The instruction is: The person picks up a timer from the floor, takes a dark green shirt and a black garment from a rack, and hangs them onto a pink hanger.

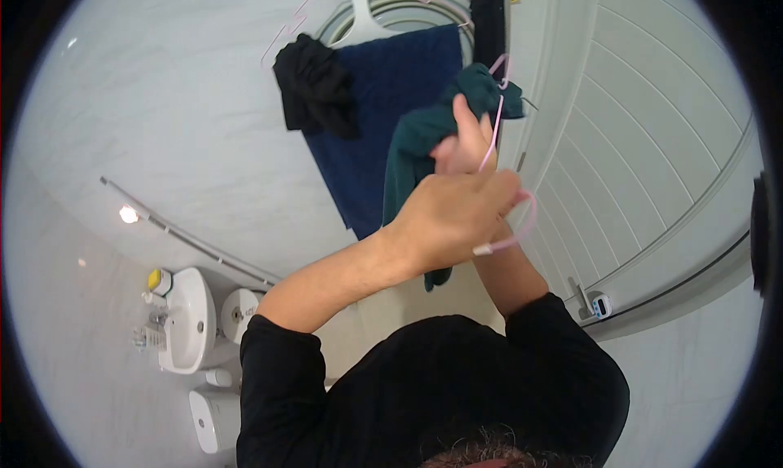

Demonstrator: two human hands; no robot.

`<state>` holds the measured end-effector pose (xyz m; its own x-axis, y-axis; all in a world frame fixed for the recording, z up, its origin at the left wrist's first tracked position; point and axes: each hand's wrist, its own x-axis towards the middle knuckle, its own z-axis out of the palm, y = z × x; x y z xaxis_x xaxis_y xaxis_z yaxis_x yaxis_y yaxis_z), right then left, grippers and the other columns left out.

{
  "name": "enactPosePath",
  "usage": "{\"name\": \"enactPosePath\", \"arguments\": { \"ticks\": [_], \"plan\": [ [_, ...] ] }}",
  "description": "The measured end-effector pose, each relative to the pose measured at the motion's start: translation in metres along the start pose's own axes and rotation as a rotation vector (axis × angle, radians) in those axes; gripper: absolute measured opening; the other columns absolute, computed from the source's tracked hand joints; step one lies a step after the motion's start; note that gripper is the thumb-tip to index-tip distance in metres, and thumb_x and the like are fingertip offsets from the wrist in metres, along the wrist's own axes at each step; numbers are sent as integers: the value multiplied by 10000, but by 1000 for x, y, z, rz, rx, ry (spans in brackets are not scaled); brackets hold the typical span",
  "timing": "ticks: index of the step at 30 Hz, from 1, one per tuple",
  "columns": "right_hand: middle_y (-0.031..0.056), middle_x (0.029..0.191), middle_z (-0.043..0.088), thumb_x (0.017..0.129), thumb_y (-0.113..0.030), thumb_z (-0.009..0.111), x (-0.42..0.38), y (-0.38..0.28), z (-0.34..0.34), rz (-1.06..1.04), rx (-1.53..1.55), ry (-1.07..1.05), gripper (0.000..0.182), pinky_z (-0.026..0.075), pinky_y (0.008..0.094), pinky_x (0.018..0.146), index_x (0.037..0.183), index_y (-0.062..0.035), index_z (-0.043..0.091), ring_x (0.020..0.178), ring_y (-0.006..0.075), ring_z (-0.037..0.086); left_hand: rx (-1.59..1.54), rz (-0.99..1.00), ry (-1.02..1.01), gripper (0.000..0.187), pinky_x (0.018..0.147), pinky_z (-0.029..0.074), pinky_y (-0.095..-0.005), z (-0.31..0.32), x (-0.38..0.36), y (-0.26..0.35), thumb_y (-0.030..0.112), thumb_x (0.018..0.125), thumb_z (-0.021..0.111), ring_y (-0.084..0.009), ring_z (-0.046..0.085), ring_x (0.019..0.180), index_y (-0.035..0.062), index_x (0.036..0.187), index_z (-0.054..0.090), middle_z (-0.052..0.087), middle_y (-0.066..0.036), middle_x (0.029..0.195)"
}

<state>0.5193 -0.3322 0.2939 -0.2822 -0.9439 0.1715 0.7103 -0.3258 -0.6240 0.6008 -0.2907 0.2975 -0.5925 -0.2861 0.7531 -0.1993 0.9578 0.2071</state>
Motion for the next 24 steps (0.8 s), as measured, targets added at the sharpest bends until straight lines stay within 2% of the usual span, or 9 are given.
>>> {"name": "enactPosePath", "arguments": {
  "ticks": [2, 5, 6, 9, 12, 15, 17, 20, 24],
  "plan": [
    [25, 743, 561, 1000, -387, 648, 11, 29, 11, -99, -120, 11, 343, 455, 321, 578, 939, -60, 566, 638, 126, 522, 7, -65, -315, 143, 651, 544, -432, -5, -10, 8, 109, 927, 639, -374, 680, 733, 43, 1040, 581, 678, -169, 820],
    [138, 728, 595, 1026, -402, 605, 19, 60, 36, -388, -512, -78, 493, 454, 411, 618, 851, 58, 575, 600, 232, 501, -23, -149, -322, 109, 643, 532, -446, -23, -25, 10, 103, 934, 622, -395, 667, 730, 42, 1010, 572, 665, -178, 781],
    [114, 767, 592, 1014, -416, 622, 8, 66, 39, -376, -705, -120, 486, 466, 377, 625, 796, 13, 556, 650, 166, 494, -38, -149, -290, 93, 635, 516, -449, -35, -28, 10, 102, 956, 605, -406, 659, 726, 37, 1011, 569, 660, -186, 766],
    [298, 821, 660, 1010, -392, 612, -25, 127, 48, -795, -1125, -172, 491, 515, 503, 735, 841, 67, 651, 726, 383, 656, 171, -171, -218, 77, 621, 501, -431, -66, -33, 16, 104, 978, 591, -398, 658, 710, 29, 982, 576, 647, -177, 736],
    [340, 988, 671, 997, -367, 617, -67, 132, 56, -513, -1557, -512, 471, 499, 527, 880, 1009, 102, 656, 925, 488, 655, -50, -188, 20, 135, 598, 478, -421, -82, -51, -2, 107, 1021, 532, -377, 638, 662, 11, 943, 587, 611, -165, 739],
    [362, 1156, 606, 1001, -281, 594, -63, 182, 57, -528, -1058, -396, 414, 459, 504, 974, 1168, 97, 578, 1101, 513, 575, -130, -53, -69, 167, 610, 479, -405, -72, -93, -3, 128, 1042, 525, -344, 640, 665, -3, 964, 593, 601, -163, 747],
    [382, 1257, 565, 1012, -235, 547, -47, 178, 71, -502, -868, -414, 443, 445, 481, 1018, 1261, 130, 519, 1162, 517, 549, -202, -394, -410, 195, 740, 498, -406, -76, -112, 25, 161, 1060, 521, -361, 652, 775, -15, 1029, 600, 661, -179, 862],
    [332, 1523, 397, 995, -289, 547, -11, 210, 91, -121, -1022, -549, 622, 427, 435, 1093, 1448, 118, 423, 1309, 407, 519, -148, -131, 24, 215, 665, 481, -366, -78, -132, 29, 184, 1069, 511, -260, 621, 679, 3, 979, 586, 644, -117, 790],
    [222, 1348, 607, 996, -265, 553, -32, 228, 33, -187, -676, -1455, 424, 508, 370, 975, 1270, 56, 595, 1149, 276, 637, -190, -635, 66, 347, 587, 424, -303, -141, -149, -4, 332, 1084, 463, -165, 505, 562, 64, 892, 570, 502, -21, 591]
  ]
}}
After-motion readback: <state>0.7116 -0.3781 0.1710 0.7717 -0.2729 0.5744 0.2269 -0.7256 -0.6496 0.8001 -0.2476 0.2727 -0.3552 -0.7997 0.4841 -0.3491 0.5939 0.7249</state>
